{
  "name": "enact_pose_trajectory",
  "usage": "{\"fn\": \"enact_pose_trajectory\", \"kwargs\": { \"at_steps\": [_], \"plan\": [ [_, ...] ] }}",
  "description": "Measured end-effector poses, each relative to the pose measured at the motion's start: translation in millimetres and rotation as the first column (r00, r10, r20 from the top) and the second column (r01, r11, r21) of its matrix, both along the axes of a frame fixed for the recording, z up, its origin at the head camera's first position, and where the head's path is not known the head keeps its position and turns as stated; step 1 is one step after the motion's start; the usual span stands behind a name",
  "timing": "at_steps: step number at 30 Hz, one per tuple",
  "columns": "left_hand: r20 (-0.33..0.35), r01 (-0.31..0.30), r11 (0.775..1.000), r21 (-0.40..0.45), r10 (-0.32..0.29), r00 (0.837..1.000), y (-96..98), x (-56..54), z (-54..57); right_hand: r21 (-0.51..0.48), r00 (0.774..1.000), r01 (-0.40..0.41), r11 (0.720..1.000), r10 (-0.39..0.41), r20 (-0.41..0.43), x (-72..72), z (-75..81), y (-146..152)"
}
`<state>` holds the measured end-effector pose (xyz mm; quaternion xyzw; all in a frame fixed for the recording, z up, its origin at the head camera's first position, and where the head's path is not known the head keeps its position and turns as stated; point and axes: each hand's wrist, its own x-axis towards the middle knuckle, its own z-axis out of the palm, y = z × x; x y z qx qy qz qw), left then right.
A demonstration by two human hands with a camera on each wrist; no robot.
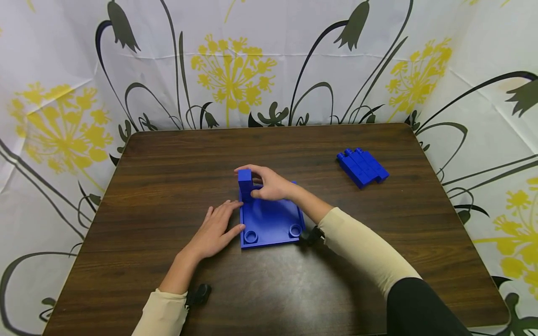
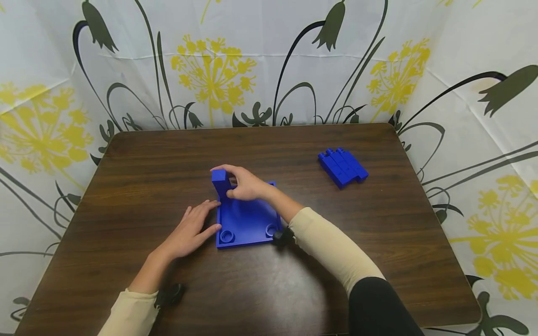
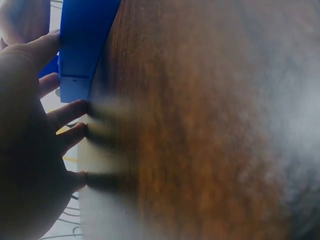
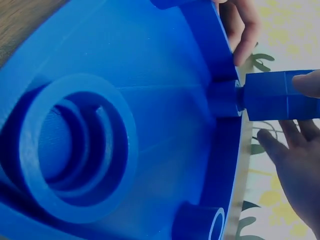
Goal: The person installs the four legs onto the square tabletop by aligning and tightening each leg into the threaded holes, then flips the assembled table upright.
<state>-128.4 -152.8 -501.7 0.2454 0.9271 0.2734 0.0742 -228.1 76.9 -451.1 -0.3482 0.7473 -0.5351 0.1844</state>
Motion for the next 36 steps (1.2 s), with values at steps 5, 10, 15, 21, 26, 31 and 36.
{"fn": "enact_pose_trajectory", "kwargs": {
  "at_steps": [5,10,15,21,26,31,36],
  "plan": [
    [0.01,-0.002,1.0,-0.003,0.002,1.0,0.0,0.5,0.8,-0.06,0.997,-0.074,0.996,0.076,0.033,-0.7,-0.8,0.9],
    [0.009,0.0,1.0,0.005,0.0,1.0,0.0,0.9,1.1,-0.059,0.995,-0.093,0.994,0.095,0.036,-2.0,-3.2,1.9],
    [0.018,-0.003,1.0,0.005,0.003,1.0,-0.5,0.7,0.5,-0.009,0.999,-0.046,0.999,0.047,0.019,-1.6,-1.9,2.0],
    [0.018,-0.007,1.0,-0.006,0.007,1.0,-0.7,0.3,1.0,0.049,0.999,0.03,0.998,-0.029,-0.022,0.6,-1.5,0.2],
    [0.02,-0.004,1.0,-0.008,0.004,1.0,-0.8,0.8,0.6,0.109,0.994,0.085,0.99,-0.078,-0.072,3.1,-1.7,-0.8],
    [0.011,-0.001,1.0,-0.001,0.001,1.0,0.0,0.5,1.5,0.119,0.984,0.146,0.982,-0.132,-0.117,3.3,-3.2,-2.5],
    [0.011,0.001,1.0,-0.004,-0.001,1.0,0.7,0.4,1.9,0.152,0.964,0.217,0.964,-0.187,-0.19,3.0,-4.4,-5.5]
  ]
}}
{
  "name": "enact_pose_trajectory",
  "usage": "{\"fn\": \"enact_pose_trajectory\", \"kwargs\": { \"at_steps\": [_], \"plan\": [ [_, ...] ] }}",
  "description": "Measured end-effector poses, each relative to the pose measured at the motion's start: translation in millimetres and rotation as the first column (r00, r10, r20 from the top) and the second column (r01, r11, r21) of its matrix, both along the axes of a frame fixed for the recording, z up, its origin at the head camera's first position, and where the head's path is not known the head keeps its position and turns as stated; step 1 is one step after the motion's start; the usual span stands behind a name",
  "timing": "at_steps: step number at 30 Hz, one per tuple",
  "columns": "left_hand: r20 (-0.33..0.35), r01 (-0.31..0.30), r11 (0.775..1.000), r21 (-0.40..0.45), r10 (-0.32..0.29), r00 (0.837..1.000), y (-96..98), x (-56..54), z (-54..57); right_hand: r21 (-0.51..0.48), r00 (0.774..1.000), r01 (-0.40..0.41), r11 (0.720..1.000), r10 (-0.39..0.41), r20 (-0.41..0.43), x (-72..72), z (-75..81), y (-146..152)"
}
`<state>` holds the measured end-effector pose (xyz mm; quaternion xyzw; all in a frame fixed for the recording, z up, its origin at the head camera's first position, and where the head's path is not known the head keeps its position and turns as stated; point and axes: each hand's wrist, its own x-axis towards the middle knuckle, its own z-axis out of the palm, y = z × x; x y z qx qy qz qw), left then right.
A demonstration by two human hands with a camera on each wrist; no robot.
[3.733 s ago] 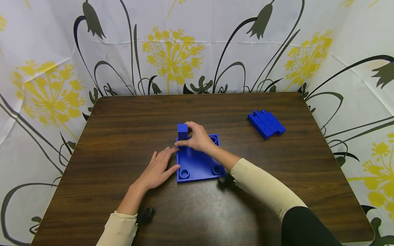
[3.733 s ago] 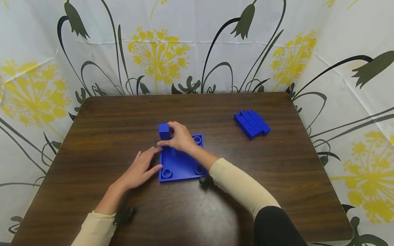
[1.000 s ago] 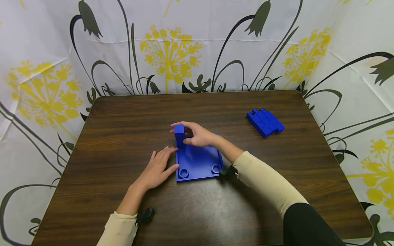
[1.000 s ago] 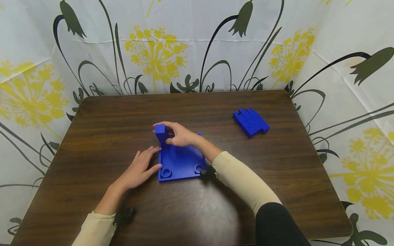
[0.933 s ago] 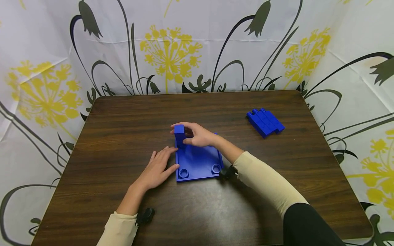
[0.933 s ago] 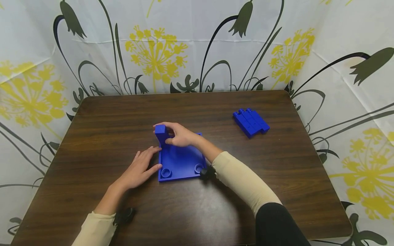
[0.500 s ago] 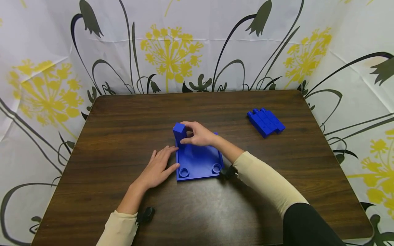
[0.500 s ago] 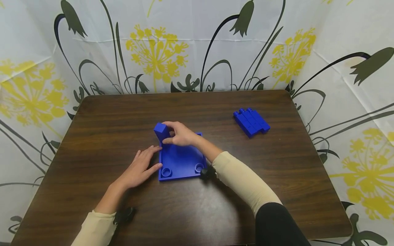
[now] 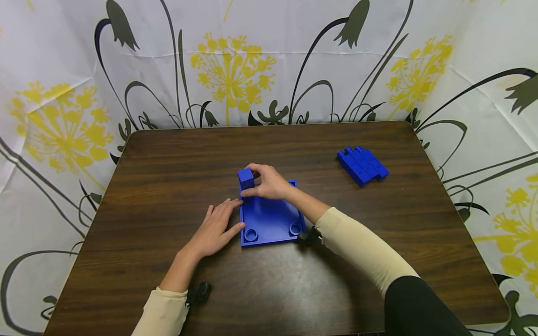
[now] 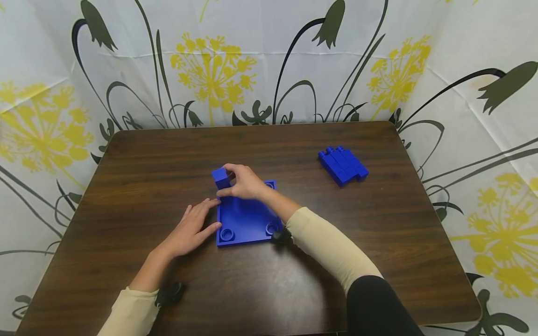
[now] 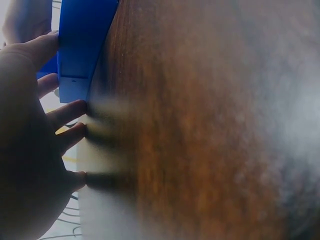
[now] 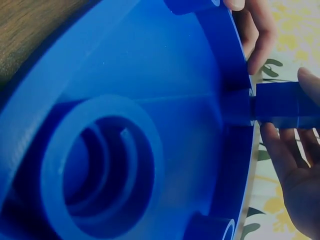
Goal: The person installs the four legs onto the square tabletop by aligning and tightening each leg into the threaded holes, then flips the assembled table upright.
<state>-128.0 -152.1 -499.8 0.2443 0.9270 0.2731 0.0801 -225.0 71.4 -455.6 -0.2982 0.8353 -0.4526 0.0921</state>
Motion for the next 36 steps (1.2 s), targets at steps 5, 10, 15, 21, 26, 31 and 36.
{"fn": "enact_pose_trajectory", "kwargs": {
  "at_steps": [5,10,15,21,26,31,36],
  "plan": [
    [0.004,-0.001,1.0,0.001,0.001,1.0,0.1,-0.5,-1.4,0.012,0.999,0.039,0.999,-0.039,-0.009,1.2,0.6,-4],
    [0.005,-0.004,1.0,-0.001,0.004,1.0,0.4,-0.1,-0.8,0.049,0.995,0.105,0.993,-0.105,-0.005,2.6,-0.7,-8],
    [0.0,-0.003,1.0,-0.001,0.003,1.0,0.6,-0.6,-1.6,0.075,0.985,0.17,0.983,-0.171,0.009,5.0,0.2,-11],
    [-0.006,-0.001,1.0,-0.002,0.001,1.0,0.9,-0.6,-1.5,0.1,0.985,0.174,0.98,-0.173,-0.016,6.9,2.4,-10],
    [0.003,0.001,1.0,-0.001,-0.001,1.0,0.2,-0.6,-1.5,0.114,0.991,0.132,0.985,-0.129,-0.027,5.7,2.9,-8],
    [0.0,0.002,1.0,0.001,-0.002,1.0,-0.3,-0.5,-1.3,0.013,0.997,-0.038,0.999,0.037,0.064,2.4,4.7,-2],
    [-0.009,-0.001,1.0,0.006,0.001,1.0,0.1,-0.8,-2.4,-0.121,0.968,-0.191,0.974,0.208,0.138,-1.8,4.4,3]
  ]
}}
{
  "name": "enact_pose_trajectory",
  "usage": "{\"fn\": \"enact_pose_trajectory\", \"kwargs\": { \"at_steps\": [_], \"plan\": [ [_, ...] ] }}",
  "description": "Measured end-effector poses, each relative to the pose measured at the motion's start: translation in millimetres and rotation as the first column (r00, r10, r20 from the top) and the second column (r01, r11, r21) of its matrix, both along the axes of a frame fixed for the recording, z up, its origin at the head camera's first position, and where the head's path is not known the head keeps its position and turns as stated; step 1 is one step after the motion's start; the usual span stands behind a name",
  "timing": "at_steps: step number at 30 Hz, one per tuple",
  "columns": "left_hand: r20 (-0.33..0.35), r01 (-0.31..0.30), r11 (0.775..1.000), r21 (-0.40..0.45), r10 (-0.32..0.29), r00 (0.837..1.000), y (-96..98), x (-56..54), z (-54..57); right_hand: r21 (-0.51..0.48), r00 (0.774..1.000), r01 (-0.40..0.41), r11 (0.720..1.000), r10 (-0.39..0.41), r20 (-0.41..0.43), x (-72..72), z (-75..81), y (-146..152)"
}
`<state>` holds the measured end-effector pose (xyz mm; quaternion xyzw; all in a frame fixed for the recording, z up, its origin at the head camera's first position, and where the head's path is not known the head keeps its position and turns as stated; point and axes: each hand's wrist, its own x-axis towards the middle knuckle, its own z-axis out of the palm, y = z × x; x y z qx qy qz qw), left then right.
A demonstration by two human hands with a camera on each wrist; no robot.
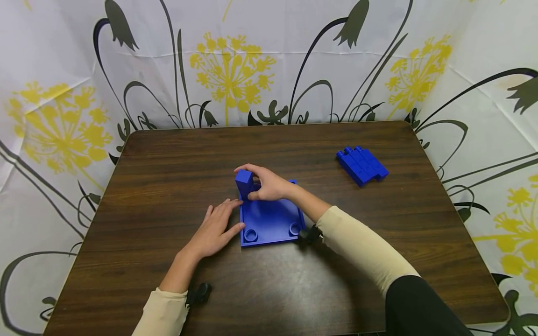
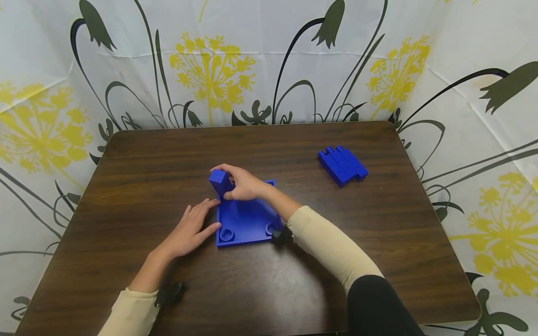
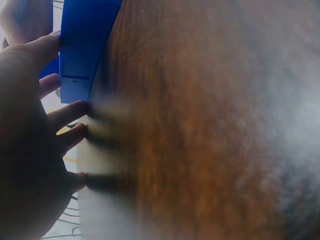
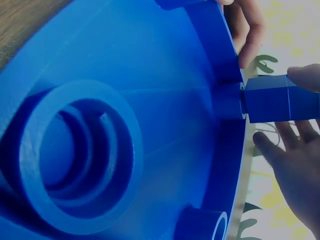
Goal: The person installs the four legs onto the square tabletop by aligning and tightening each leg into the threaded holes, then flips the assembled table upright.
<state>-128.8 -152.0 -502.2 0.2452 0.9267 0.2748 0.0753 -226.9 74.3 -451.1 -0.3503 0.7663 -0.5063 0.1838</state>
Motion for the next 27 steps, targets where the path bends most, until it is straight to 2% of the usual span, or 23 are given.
{"fn": "enact_pose_trajectory", "kwargs": {
  "at_steps": [3,6,10,17,21,27],
  "plan": [
    [0.001,-0.001,1.0,0.001,0.001,1.0,0.0,0.2,0.7,-0.011,0.999,-0.034,0.999,0.034,0.001,-0.5,-0.3,0],
    [0.002,0.0,1.0,0.005,0.0,1.0,0.3,0.7,1.4,0.021,0.999,-0.034,0.999,0.034,-0.005,1.1,1.1,0],
    [0.003,0.001,1.0,0.004,-0.001,1.0,0.5,0.6,0.8,0.084,1.0,0.007,0.996,-0.005,-0.019,3.7,3.7,-1],
    [0.004,0.0,1.0,0.002,0.0,1.0,0.4,1.6,1.3,0.081,0.997,0.069,0.994,-0.066,-0.039,4.4,0.6,-2],
    [0.004,0.002,1.0,0.002,-0.002,1.0,0.4,1.2,1.5,0.093,0.987,0.142,0.986,-0.134,-0.086,4.6,-2.6,-4],
    [0.006,-0.001,1.0,-0.003,0.001,1.0,-0.1,1.2,2.4,0.136,0.953,0.277,0.951,-0.254,-0.166,5.6,-3.4,-10]
  ]
}}
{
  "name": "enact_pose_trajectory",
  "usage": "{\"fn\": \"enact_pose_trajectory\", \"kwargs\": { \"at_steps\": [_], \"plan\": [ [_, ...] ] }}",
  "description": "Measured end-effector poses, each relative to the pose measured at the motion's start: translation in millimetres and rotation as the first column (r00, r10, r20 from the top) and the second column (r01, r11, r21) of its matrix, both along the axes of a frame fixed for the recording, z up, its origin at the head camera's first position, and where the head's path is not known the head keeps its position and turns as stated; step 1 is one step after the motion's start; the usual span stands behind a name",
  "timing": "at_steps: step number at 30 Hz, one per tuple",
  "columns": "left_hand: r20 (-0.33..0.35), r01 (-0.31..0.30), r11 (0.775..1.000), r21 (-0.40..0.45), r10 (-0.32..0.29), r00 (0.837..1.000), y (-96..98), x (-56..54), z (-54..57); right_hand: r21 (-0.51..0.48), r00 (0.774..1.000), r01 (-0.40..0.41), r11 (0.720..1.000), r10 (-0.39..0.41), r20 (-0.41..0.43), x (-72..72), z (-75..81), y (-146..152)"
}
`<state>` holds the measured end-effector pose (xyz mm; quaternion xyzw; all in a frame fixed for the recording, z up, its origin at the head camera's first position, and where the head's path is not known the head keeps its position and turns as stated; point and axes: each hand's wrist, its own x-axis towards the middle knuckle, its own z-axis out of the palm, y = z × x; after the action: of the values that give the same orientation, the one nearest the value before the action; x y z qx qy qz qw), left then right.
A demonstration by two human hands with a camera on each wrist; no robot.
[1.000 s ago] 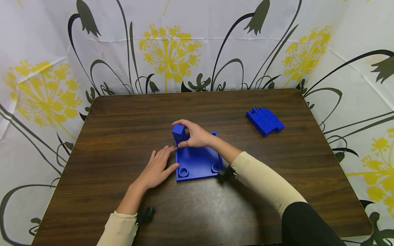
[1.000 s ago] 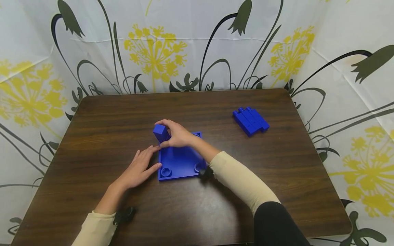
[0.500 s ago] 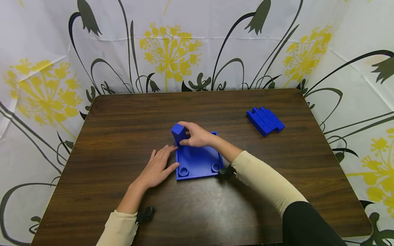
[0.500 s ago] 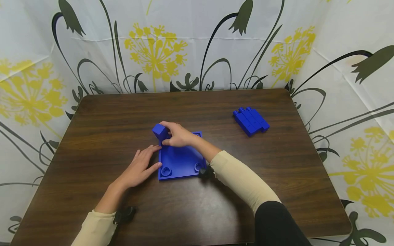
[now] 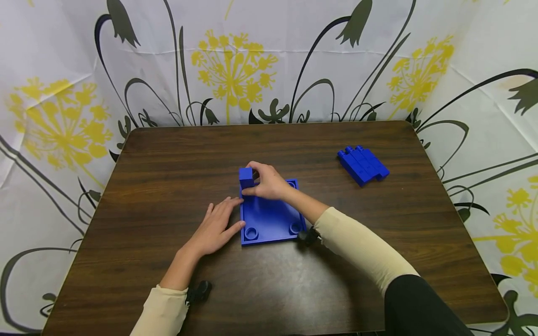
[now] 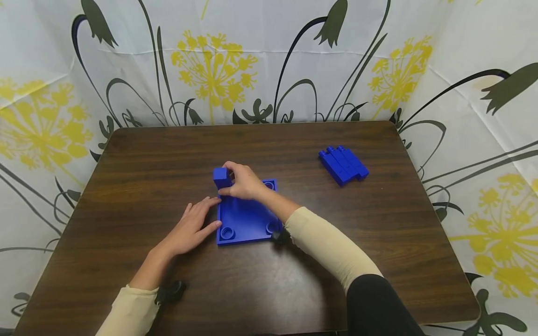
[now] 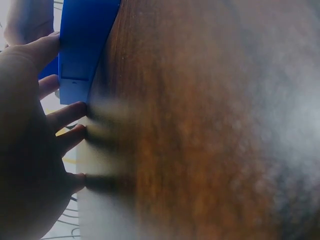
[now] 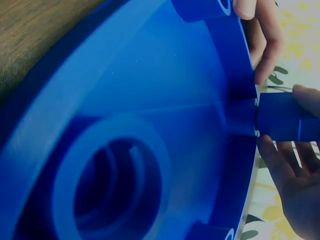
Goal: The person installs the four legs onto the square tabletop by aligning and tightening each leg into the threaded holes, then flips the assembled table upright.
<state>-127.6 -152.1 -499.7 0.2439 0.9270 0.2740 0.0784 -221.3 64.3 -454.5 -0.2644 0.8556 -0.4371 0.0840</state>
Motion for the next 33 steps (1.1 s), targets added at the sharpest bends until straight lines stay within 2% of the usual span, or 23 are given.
{"fn": "enact_pose_trajectory", "kwargs": {
  "at_steps": [7,15,22,26,30,33],
  "plan": [
    [-0.001,-0.004,1.0,-0.007,0.004,1.0,-0.9,-1.7,-1.4,0.049,0.995,0.097,0.994,-0.096,-0.023,2.3,0.5,-6],
    [-0.005,0.005,1.0,0.001,-0.005,1.0,-1.3,-2.1,0.5,0.092,0.977,0.211,0.973,-0.212,0.003,7.9,-1.8,-12],
    [0.004,0.001,1.0,0.0,-0.001,1.0,-1.4,-2.2,-2.1,0.131,0.972,0.233,0.964,-0.233,-0.013,9.9,-0.7,-12],
    [0.025,-0.001,1.0,-0.011,0.001,1.0,-1.7,-1.4,-1.4,0.137,0.982,0.187,0.973,-0.187,-0.017,8.3,0.6,-9],
    [0.029,0.002,1.0,-0.01,-0.001,1.0,-1.3,-1.1,-1.4,0.056,0.998,0.054,0.997,-0.055,0.006,4.7,1.8,-4],
    [0.028,0.004,1.0,-0.003,-0.004,1.0,-1.0,-1.6,-1.9,-0.027,0.998,-0.051,0.998,0.052,0.047,0.8,1.8,-1]
  ]
}}
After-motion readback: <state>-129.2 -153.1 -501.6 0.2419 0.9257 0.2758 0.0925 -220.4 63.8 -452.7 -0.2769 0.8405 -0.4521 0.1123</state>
